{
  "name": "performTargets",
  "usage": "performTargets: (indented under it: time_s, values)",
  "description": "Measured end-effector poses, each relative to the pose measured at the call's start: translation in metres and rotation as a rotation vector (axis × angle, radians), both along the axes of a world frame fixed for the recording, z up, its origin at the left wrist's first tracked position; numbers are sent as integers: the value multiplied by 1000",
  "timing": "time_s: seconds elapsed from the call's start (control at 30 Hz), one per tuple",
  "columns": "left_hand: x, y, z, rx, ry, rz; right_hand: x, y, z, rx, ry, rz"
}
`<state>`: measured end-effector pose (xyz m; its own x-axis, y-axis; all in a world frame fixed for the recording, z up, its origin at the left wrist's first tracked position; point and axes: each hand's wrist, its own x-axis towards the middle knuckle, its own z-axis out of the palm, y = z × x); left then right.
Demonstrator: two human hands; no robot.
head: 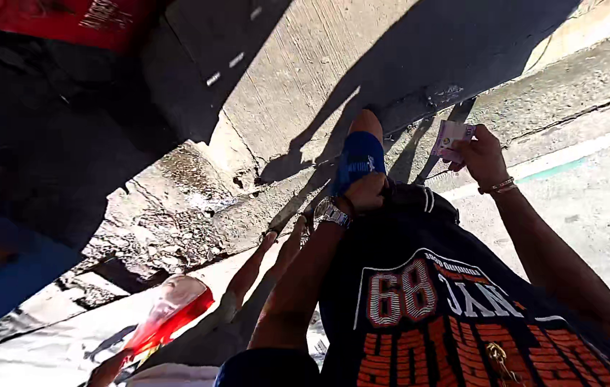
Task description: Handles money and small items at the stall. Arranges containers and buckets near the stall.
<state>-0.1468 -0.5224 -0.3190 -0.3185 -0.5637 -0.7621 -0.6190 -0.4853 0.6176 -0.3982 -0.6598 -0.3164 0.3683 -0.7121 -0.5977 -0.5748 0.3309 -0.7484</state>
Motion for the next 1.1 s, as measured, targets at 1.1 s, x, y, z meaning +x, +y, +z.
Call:
performTargets:
  time_s: [1.1]
  values:
    - [103,-591,176,-271,-111,47,110,-605,177,-312,7,238]
